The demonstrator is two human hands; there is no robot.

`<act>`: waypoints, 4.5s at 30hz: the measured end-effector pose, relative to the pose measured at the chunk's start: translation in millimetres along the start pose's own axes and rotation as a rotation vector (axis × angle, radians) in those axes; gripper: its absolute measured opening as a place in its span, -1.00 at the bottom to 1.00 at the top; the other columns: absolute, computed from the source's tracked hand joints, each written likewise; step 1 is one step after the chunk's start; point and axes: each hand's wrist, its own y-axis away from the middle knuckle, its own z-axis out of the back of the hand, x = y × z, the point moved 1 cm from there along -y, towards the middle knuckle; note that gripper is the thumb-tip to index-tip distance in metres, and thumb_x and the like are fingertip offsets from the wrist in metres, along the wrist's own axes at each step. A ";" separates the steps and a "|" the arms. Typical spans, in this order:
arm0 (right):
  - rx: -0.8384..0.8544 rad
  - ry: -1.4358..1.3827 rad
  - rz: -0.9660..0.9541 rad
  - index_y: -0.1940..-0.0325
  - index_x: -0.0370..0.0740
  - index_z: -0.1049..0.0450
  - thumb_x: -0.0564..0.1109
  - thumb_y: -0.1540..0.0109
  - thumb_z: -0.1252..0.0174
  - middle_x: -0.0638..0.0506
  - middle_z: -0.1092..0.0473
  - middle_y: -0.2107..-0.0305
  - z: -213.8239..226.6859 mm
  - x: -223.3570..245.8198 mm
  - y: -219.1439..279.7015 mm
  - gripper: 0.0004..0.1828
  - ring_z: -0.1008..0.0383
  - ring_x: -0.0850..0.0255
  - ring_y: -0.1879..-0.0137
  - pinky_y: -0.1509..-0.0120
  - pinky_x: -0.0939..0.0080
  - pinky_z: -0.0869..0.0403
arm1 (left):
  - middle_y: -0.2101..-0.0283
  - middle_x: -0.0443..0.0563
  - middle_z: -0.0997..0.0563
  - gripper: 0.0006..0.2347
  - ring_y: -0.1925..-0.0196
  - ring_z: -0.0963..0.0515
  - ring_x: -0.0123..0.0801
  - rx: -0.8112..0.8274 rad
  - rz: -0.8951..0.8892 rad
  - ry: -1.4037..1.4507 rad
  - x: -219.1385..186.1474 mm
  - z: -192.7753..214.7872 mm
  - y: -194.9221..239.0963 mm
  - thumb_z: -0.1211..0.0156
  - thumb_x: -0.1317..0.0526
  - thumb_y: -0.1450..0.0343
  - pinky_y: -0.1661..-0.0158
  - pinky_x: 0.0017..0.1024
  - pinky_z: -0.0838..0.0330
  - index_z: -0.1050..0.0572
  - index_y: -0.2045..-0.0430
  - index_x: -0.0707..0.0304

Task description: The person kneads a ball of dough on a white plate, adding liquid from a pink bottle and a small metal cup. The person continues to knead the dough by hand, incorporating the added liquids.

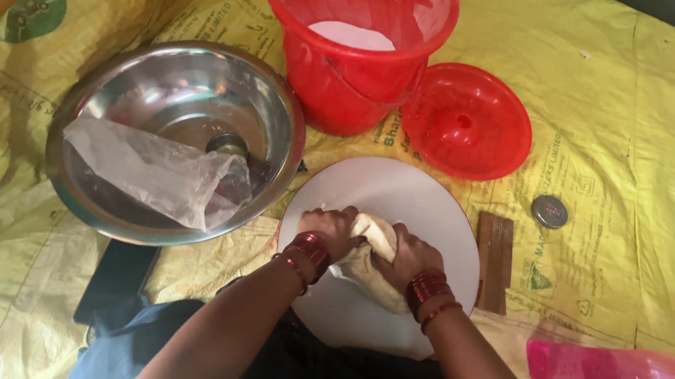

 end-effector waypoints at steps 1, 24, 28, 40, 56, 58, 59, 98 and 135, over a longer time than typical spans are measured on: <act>-0.045 0.007 0.020 -0.08 -0.14 -0.35 0.27 -0.09 -0.30 -0.15 -0.56 0.27 -0.3 3.8 8.3 -0.35 -0.60 -0.11 0.15 0.03 -0.08 -0.55 | 0.16 0.11 -0.71 -0.53 0.05 -0.68 -0.04 0.010 -0.006 -0.006 2.2 -2.1 6.4 -0.24 -0.20 -0.36 0.02 -0.12 -0.50 -0.44 -0.04 0.00; -0.416 0.257 0.162 -0.16 -0.04 -0.38 -0.19 0.16 -0.48 -0.08 -0.41 0.03 18.3 13.0 24.9 -0.19 -0.42 -0.02 -0.12 -0.17 -0.17 -0.41 | 0.06 0.11 -0.63 -0.45 -0.04 -0.59 -0.01 -0.156 -0.298 0.139 23.7 8.3 -0.7 -0.55 0.12 -0.12 -0.08 -0.07 -0.41 -0.48 0.01 0.10; -0.152 0.287 0.181 -0.14 0.00 -0.38 -0.15 0.12 -0.48 -0.07 -0.39 -0.01 5.0 31.7 37.3 -0.24 -0.40 -0.01 -0.18 -0.20 -0.20 -0.40 | -0.04 -0.03 -0.63 -0.53 -0.16 -0.57 -0.12 0.290 -0.191 0.008 31.6 5.9 -8.4 -0.51 0.10 -0.19 -0.13 -0.12 -0.44 -0.55 0.00 -0.03; 0.037 -0.051 0.053 -0.46 0.04 -0.14 0.46 0.19 -0.49 -0.09 -0.19 -0.34 23.0 -4.7 11.4 0.26 -0.22 -0.14 -0.40 -0.42 -0.14 -0.31 | -0.50 0.16 0.01 0.14 -0.49 0.13 0.36 0.168 -0.243 -0.101 -16.5 48.9 29.2 -0.72 -0.10 0.05 -0.34 0.26 0.12 0.01 -0.42 -0.15; -0.338 -0.113 0.213 -0.22 -0.20 -0.37 0.12 0.05 -0.44 -0.17 -0.51 0.03 -11.7 -34.7 -0.9 -0.17 -0.52 -0.11 -0.05 -0.13 -0.11 -0.48 | -0.08 0.14 -0.57 -0.24 -0.13 -0.56 -0.05 0.027 -0.321 0.011 -1.5 10.0 -25.6 -0.51 -0.16 -0.13 -0.15 -0.14 -0.38 -0.34 -0.23 -0.05; -0.331 -0.203 0.187 -0.19 -0.14 -0.41 0.13 -0.01 -0.41 -0.16 -0.55 0.08 -7.5 -39.4 -13.8 -0.28 -0.57 -0.12 0.00 -0.07 -0.09 -0.52 | 0.01 0.12 -0.64 -0.32 -0.06 -0.63 -0.08 0.048 -0.256 0.129 -2.1 15.3 -34.1 -0.48 -0.17 -0.14 -0.11 -0.16 -0.45 -0.42 -0.14 -0.02; -0.329 -0.248 0.174 -0.18 -0.12 -0.43 0.13 -0.05 -0.40 -0.16 -0.57 0.11 -3.6 -40.5 -21.3 -0.33 -0.59 -0.12 0.02 -0.04 -0.09 -0.54 | 0.06 0.11 -0.67 -0.36 -0.02 -0.67 -0.09 0.057 -0.223 0.187 -2.1 19.0 -38.2 -0.46 -0.18 -0.15 -0.09 -0.16 -0.48 -0.45 -0.10 -0.01; 0.238 0.221 -0.006 -0.51 0.15 0.07 0.48 0.13 -0.50 0.02 0.04 -0.43 42.4 65.2 47.6 0.32 0.11 -0.02 -0.55 -0.53 -0.45 0.08 | -0.18 0.04 -0.51 -0.37 -0.24 -0.51 -0.09 -0.114 -0.255 0.149 22.3 16.0 69.3 -0.49 0.13 -0.17 -0.20 -0.20 -0.39 -0.35 -0.14 0.04; -0.418 0.205 0.154 -0.17 -0.01 -0.38 0.30 -0.02 -0.36 -0.10 -0.45 0.08 -37.9 31.6 11.7 -0.27 -0.43 -0.06 -0.07 -0.21 -0.21 -0.28 | -0.02 0.22 -0.46 -0.50 -0.03 -0.53 0.00 -0.202 -0.288 -0.172 41.0 -39.2 19.3 -0.18 -0.03 -0.42 -0.10 -0.04 -0.29 -0.29 -0.17 0.25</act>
